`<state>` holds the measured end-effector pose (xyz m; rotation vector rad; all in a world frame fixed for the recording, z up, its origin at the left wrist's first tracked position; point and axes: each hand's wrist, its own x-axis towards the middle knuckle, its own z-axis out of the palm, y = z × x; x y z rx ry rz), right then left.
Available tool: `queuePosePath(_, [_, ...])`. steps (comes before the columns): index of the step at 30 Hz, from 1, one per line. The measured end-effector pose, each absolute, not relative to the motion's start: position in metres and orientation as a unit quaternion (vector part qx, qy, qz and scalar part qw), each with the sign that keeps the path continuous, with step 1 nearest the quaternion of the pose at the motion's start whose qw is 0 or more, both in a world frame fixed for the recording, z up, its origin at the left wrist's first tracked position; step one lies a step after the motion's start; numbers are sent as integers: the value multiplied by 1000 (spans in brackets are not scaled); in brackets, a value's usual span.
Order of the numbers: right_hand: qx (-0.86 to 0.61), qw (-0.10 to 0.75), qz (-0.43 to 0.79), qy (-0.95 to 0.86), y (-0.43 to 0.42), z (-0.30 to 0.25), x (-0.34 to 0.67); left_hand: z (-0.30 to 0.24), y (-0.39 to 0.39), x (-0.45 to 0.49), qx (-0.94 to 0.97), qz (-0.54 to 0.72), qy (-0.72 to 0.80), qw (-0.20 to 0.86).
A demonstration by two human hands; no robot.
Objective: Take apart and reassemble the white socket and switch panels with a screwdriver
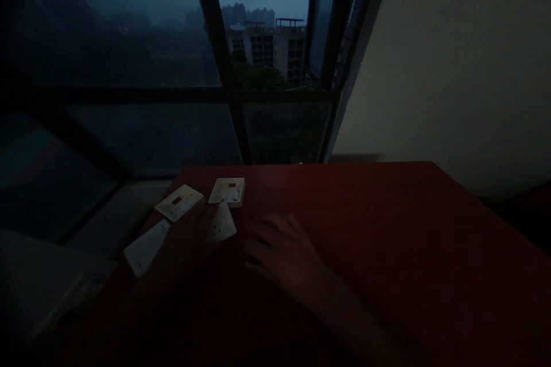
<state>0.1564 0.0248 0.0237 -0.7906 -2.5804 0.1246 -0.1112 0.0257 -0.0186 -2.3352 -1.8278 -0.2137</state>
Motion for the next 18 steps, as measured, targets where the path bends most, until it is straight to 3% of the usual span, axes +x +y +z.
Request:
queuePosePath(8, [-263, 192, 59, -944, 6, -39, 120, -10, 27, -118, -759, -19, -645, 87])
queuePosePath(18, [-249, 203, 181, -930, 3, -39, 94, -19, 28, -129, -768, -62, -626, 121])
